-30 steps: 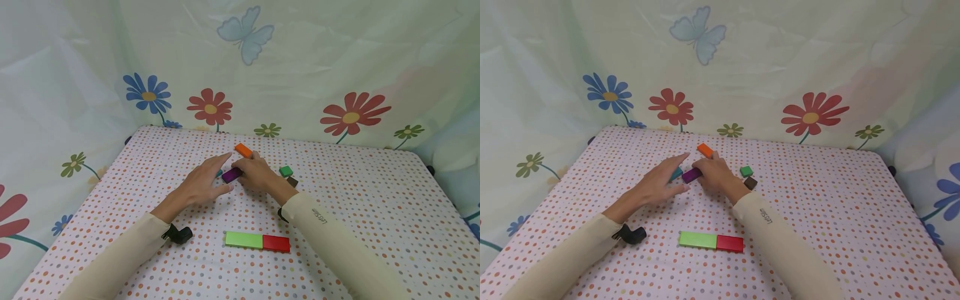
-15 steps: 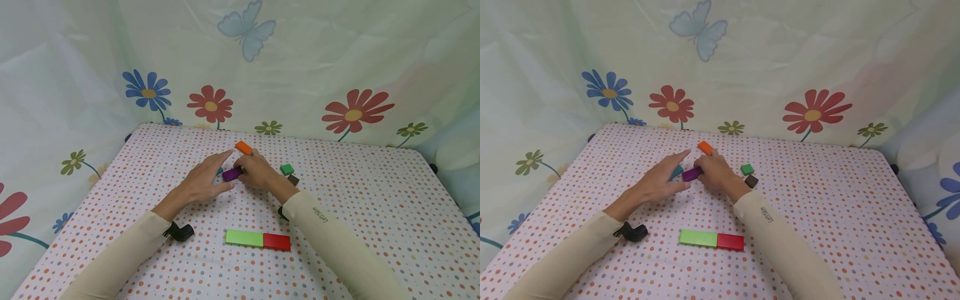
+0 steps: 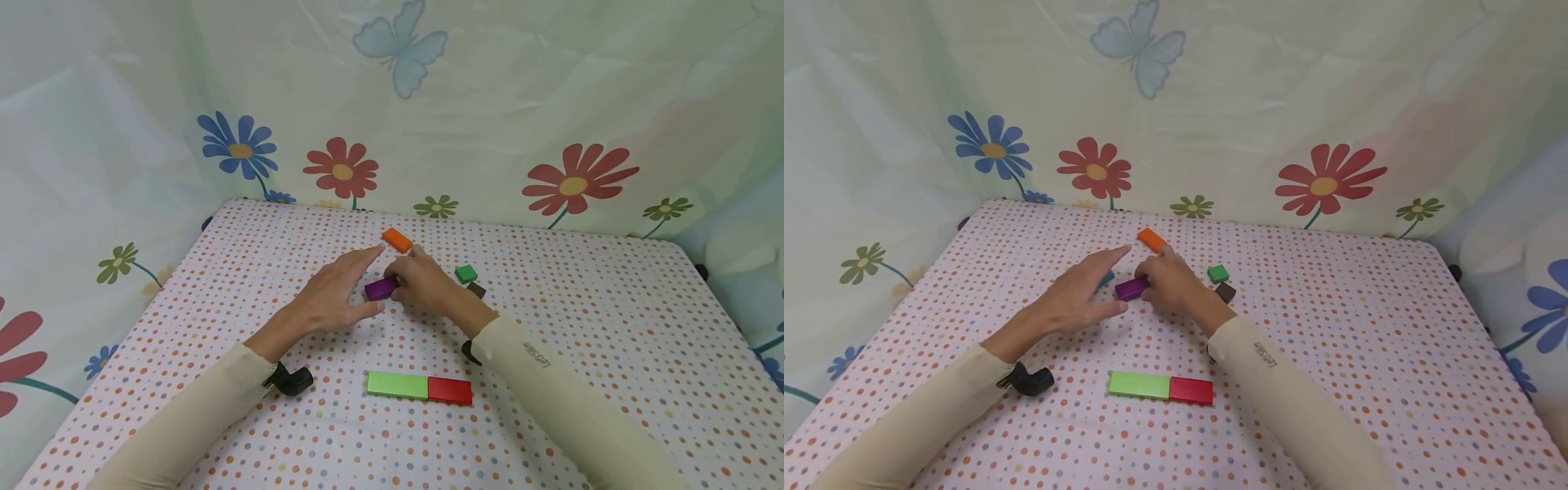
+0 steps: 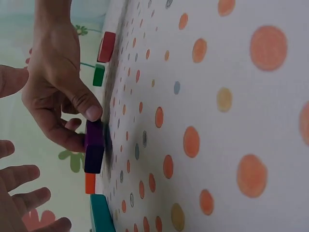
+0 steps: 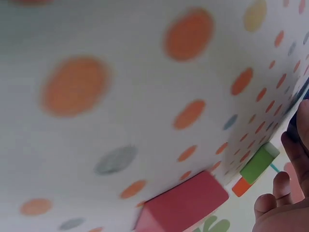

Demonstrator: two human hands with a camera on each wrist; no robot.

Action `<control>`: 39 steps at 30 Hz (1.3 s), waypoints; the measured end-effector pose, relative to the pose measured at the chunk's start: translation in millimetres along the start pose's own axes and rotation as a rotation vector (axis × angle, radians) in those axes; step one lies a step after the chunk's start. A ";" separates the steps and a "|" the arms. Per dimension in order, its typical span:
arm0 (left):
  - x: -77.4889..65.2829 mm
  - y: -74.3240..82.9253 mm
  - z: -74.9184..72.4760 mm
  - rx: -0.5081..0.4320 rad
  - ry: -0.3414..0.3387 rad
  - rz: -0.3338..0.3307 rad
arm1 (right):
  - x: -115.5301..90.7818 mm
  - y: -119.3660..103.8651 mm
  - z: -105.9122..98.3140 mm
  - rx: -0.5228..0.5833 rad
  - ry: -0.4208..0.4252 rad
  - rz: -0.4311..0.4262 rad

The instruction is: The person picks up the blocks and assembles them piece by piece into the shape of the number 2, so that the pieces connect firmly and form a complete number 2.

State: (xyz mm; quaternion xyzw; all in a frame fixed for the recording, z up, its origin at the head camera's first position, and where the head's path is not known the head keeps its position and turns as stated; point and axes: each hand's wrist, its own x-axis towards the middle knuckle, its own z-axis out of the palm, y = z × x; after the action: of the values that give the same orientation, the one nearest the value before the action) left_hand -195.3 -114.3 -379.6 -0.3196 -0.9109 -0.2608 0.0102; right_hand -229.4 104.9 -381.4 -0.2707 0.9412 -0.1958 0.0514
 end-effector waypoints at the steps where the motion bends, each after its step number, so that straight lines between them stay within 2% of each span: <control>1: -0.7 0.9 -0.5 0.004 -0.002 0.002 | -1.6 0.4 -0.3 0.008 -0.002 0.000; 7: -7.1 5.5 -3.8 0.021 -0.006 0.002 | -9.8 -1.5 -0.5 0.076 -0.026 -0.006; 14: -11.4 11.2 -3.8 0.028 -0.016 0.050 | -24.1 -2.9 -0.4 0.103 -0.019 -0.016; 22: -18.4 20.0 -4.7 0.067 -0.035 0.163 | -48.1 -1.7 4.2 0.084 -0.026 -0.088; 28: -25.2 24.5 -4.7 0.082 -0.053 0.213 | -55.5 -2.2 2.0 0.078 -0.024 -0.138; 32: -28.4 27.5 -3.9 0.085 -0.075 0.238 | -58.8 -5.8 0.1 0.092 -0.048 -0.144; 39: -35.3 30.4 -3.8 0.091 -0.111 0.240 | -69.0 -13.6 -0.2 0.066 -0.110 -0.153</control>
State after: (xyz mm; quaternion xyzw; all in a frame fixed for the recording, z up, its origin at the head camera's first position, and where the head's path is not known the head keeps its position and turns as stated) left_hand -150.0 -116.4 -368.5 -0.4394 -0.8761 -0.1983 0.0055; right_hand -164.3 131.0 -376.5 -0.3500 0.9066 -0.2151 0.0967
